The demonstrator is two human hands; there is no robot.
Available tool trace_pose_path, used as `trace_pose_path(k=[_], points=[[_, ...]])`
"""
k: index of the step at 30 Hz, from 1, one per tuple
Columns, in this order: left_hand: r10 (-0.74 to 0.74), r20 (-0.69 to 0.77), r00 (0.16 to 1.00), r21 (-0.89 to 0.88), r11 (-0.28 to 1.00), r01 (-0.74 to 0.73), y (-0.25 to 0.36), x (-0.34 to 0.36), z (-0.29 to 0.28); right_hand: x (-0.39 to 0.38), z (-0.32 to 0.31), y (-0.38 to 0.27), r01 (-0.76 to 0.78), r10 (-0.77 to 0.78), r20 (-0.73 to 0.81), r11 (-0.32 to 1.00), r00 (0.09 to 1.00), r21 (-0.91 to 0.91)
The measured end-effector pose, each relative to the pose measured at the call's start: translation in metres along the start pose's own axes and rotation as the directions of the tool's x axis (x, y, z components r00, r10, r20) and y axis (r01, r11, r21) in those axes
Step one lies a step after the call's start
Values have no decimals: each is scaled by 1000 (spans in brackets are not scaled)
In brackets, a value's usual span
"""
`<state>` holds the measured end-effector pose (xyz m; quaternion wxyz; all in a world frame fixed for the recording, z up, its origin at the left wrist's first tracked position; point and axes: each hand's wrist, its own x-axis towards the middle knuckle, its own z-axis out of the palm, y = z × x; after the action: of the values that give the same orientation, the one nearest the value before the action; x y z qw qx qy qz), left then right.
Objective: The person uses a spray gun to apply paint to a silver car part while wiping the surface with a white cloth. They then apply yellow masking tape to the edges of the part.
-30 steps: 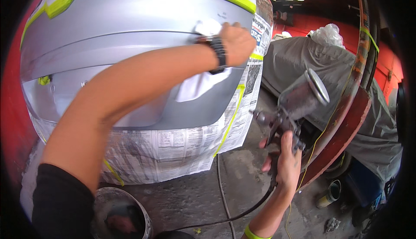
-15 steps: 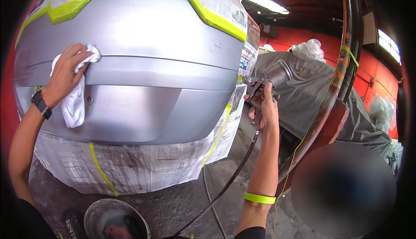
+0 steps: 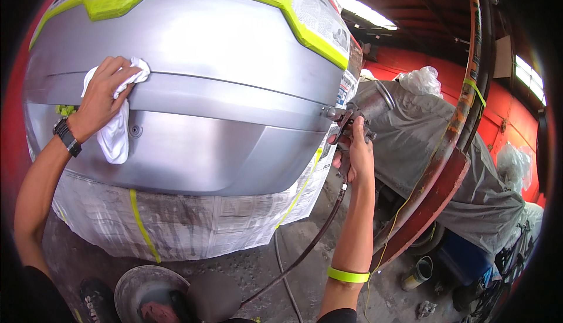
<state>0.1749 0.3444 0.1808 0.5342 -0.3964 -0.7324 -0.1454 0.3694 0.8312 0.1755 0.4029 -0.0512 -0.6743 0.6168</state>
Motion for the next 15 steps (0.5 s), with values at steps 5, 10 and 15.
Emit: trace_pose_path(k=[5,10,15], points=[[98,0,995,19,995,-98,16,8,6,-23,42,-17,73,-70,87,997,994,-35],[169,11,986,-27,985,-169,6,7,7,-55,95,-41,70,-61,79,991,995,-114],[226,11,974,-95,970,-224,-23,-3,-4,-82,146,-54,19,-14,42,990,999,-138]])
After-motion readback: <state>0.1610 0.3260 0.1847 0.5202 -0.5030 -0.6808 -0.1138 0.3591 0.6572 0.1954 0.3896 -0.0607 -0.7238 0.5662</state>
